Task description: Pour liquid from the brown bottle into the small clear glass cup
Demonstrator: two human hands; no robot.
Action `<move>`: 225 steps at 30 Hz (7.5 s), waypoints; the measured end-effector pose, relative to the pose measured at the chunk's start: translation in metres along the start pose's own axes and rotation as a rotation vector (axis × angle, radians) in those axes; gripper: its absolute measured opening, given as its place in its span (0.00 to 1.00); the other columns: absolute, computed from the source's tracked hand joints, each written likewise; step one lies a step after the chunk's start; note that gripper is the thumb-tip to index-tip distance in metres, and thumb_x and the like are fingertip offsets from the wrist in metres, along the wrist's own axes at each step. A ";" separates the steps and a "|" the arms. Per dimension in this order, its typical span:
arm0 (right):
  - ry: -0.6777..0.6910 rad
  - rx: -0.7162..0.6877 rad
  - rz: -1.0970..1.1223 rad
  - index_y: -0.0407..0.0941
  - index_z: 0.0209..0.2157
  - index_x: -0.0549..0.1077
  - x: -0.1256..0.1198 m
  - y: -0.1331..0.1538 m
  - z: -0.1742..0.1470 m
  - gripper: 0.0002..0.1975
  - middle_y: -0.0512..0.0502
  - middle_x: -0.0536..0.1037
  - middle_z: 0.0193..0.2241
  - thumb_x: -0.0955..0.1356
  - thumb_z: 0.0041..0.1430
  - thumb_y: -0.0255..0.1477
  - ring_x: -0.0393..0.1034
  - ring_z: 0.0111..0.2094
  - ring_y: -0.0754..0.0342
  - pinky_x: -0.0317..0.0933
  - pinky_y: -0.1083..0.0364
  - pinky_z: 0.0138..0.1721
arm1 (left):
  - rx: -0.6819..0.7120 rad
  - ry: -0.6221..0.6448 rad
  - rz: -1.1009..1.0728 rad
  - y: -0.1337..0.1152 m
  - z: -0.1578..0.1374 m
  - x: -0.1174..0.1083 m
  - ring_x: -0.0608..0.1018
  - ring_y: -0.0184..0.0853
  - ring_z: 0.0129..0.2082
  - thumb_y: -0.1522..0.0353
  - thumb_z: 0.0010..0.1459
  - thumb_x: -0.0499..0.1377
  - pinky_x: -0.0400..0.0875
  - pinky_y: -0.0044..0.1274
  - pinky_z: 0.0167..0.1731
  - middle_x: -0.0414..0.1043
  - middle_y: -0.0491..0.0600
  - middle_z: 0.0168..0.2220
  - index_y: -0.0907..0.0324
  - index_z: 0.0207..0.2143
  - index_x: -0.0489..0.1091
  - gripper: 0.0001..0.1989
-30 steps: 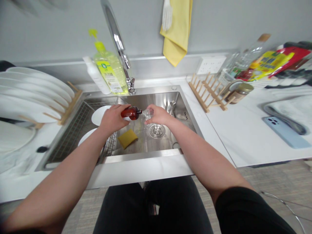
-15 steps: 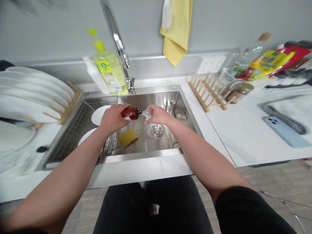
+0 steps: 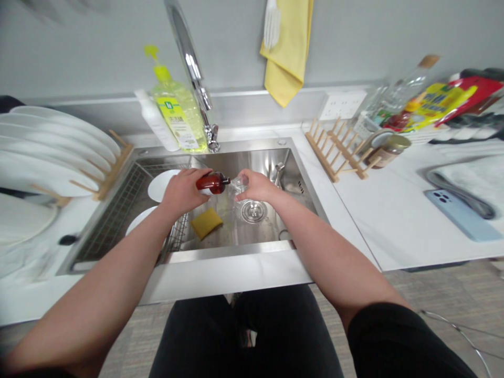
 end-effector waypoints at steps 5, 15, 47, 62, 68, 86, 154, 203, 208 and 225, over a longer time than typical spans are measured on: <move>0.001 -0.001 -0.001 0.49 0.49 0.77 0.000 0.000 0.000 0.33 0.49 0.84 0.44 0.87 0.42 0.35 0.80 0.46 0.43 0.69 0.48 0.48 | -0.006 0.010 0.008 0.000 0.000 -0.001 0.79 0.58 0.63 0.66 0.56 0.69 0.73 0.47 0.62 0.82 0.53 0.64 0.46 0.73 0.72 0.41; 0.005 -0.007 -0.017 0.48 0.50 0.77 0.000 0.000 0.000 0.32 0.49 0.83 0.44 0.86 0.43 0.34 0.80 0.46 0.43 0.68 0.49 0.48 | 0.003 0.006 0.042 -0.001 0.000 -0.001 0.80 0.57 0.63 0.66 0.58 0.69 0.74 0.44 0.60 0.82 0.54 0.64 0.48 0.73 0.72 0.39; -0.007 -0.015 -0.005 0.49 0.48 0.77 0.002 -0.002 0.001 0.32 0.49 0.84 0.44 0.86 0.41 0.34 0.79 0.45 0.43 0.68 0.49 0.48 | 0.002 0.008 0.073 -0.001 0.000 -0.001 0.80 0.56 0.62 0.66 0.58 0.68 0.74 0.42 0.57 0.82 0.53 0.63 0.47 0.72 0.73 0.39; 0.013 -0.019 -0.020 0.49 0.48 0.77 0.006 -0.004 0.002 0.32 0.50 0.84 0.44 0.86 0.41 0.36 0.80 0.45 0.43 0.69 0.49 0.48 | -0.009 0.033 0.071 -0.004 -0.001 -0.002 0.79 0.56 0.63 0.67 0.58 0.66 0.73 0.44 0.59 0.82 0.53 0.64 0.46 0.73 0.72 0.39; 0.014 -0.015 -0.014 0.49 0.48 0.77 0.004 0.000 0.000 0.32 0.49 0.84 0.44 0.86 0.42 0.35 0.80 0.46 0.43 0.69 0.49 0.49 | -0.028 0.045 0.070 -0.005 -0.001 -0.003 0.78 0.57 0.64 0.66 0.59 0.66 0.73 0.45 0.60 0.81 0.53 0.65 0.46 0.73 0.72 0.38; -0.003 0.000 -0.024 0.49 0.49 0.77 0.003 -0.001 0.001 0.34 0.49 0.84 0.46 0.86 0.41 0.36 0.80 0.47 0.42 0.69 0.48 0.50 | -0.018 0.032 0.075 -0.005 -0.001 -0.003 0.78 0.56 0.64 0.66 0.59 0.66 0.73 0.44 0.58 0.82 0.53 0.64 0.46 0.73 0.72 0.38; -0.025 -0.008 -0.044 0.49 0.49 0.79 0.005 -0.002 0.002 0.35 0.47 0.86 0.48 0.88 0.39 0.37 0.81 0.48 0.41 0.69 0.48 0.51 | 0.021 -0.012 0.126 -0.008 -0.002 -0.005 0.77 0.58 0.63 0.68 0.63 0.65 0.69 0.44 0.56 0.81 0.55 0.64 0.48 0.72 0.73 0.35; -0.013 -0.010 -0.066 0.49 0.50 0.78 0.005 0.001 -0.001 0.35 0.46 0.86 0.49 0.88 0.40 0.39 0.80 0.48 0.40 0.69 0.48 0.51 | 0.016 -0.020 0.126 -0.014 -0.004 -0.011 0.75 0.59 0.66 0.69 0.61 0.64 0.64 0.50 0.64 0.80 0.55 0.66 0.47 0.73 0.73 0.37; -0.011 -0.003 -0.072 0.49 0.49 0.79 0.005 0.003 -0.001 0.35 0.47 0.86 0.48 0.88 0.40 0.38 0.80 0.47 0.41 0.69 0.49 0.49 | 0.014 -0.015 0.109 -0.013 -0.004 -0.011 0.74 0.60 0.67 0.70 0.60 0.64 0.64 0.50 0.64 0.80 0.55 0.66 0.46 0.73 0.72 0.38; -0.003 0.000 -0.066 0.49 0.49 0.79 0.005 0.003 -0.001 0.34 0.47 0.86 0.48 0.88 0.40 0.38 0.80 0.47 0.41 0.70 0.48 0.50 | 0.016 -0.024 0.109 -0.014 -0.005 -0.012 0.74 0.60 0.67 0.70 0.61 0.64 0.62 0.51 0.66 0.80 0.55 0.67 0.46 0.73 0.72 0.38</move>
Point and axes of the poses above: each hand's wrist, its own z-axis towards the middle knuckle, its own x-axis out of the palm, y = z × x, the point moved 4 cm from there along z, towards the middle knuckle
